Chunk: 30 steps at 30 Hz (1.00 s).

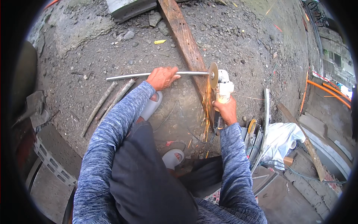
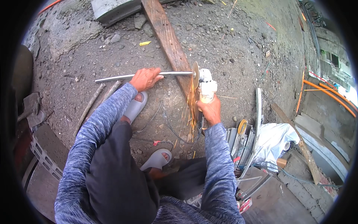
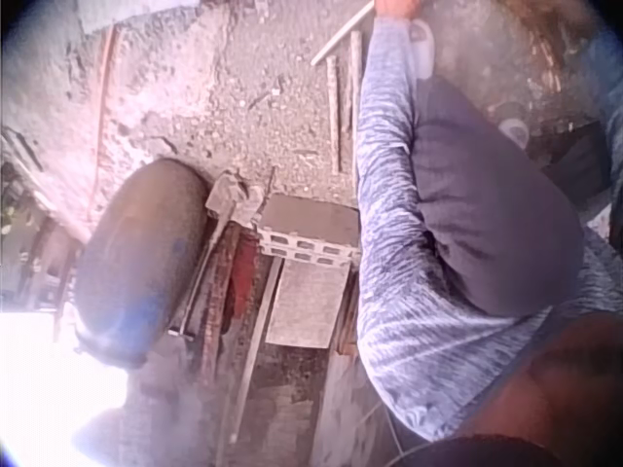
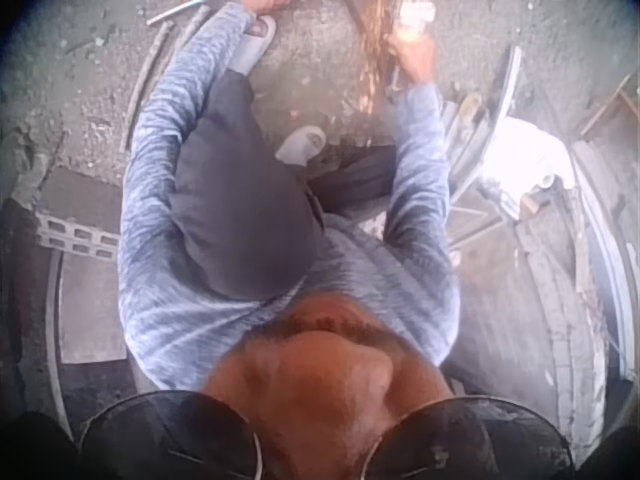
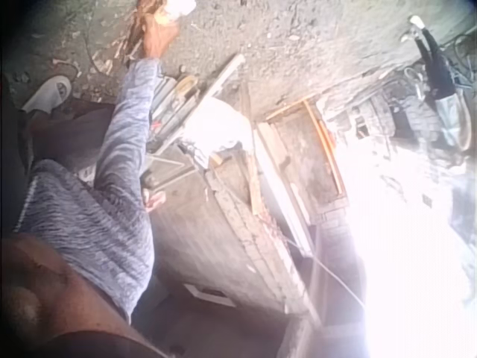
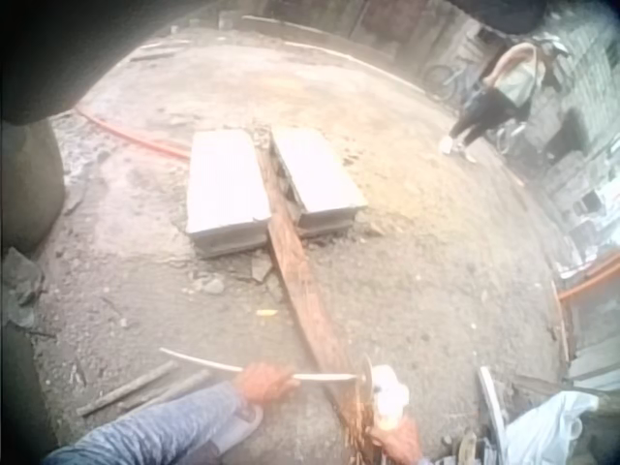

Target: The person holds a metal rod by hand and cuts it using an angle grinder.

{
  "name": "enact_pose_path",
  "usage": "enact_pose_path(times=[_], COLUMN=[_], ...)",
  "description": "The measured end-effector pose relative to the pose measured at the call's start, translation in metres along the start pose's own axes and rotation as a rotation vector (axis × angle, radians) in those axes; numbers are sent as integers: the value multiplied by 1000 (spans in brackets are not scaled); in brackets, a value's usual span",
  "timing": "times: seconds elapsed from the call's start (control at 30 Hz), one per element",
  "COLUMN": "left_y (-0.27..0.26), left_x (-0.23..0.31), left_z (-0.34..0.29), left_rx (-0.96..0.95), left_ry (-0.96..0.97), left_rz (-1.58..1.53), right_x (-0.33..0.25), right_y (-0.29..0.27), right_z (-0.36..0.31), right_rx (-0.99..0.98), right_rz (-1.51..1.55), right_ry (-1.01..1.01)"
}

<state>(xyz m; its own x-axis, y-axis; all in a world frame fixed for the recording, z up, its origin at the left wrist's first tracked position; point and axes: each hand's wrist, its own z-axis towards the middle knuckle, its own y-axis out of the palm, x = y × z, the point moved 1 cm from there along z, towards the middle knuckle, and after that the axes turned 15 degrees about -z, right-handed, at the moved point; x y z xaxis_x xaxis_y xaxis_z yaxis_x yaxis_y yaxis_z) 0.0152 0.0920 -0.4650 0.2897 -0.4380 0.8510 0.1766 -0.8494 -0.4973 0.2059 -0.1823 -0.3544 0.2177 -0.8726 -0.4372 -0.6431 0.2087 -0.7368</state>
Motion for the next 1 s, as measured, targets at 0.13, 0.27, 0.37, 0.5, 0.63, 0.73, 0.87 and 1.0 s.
enact_pose_path(times=[0.13,0.27,0.37,0.5,0.63,0.73,0.87,1.0], left_y=[2,1,0,-1,-1,-3,-8,-10], left_x=[-1,-1,0,-1,-2,-1,1,2], left_z=[0,-1,0,0,2,2,4,4], left_rx=[26,27,5,11,2,-16,-49,-61], left_ry=[27,22,2,25,39,21,-6,-5], left_rz=[3,11,9,-18,-26,-30,-38,-31], right_x=[-4,-7,-6,-7,-11,-10,-5,-3], right_y=[-2,-2,-2,-6,-7,-5,-2,-5], right_z=[2,6,4,-1,2,8,7,2], right_rx=[-1,40,23,-18,34,14,29,-4], right_rz=[-29,-71,-38,-41,-75,-84,-47,-56], right_ry=[39,34,42,-4,8,22,14,17])
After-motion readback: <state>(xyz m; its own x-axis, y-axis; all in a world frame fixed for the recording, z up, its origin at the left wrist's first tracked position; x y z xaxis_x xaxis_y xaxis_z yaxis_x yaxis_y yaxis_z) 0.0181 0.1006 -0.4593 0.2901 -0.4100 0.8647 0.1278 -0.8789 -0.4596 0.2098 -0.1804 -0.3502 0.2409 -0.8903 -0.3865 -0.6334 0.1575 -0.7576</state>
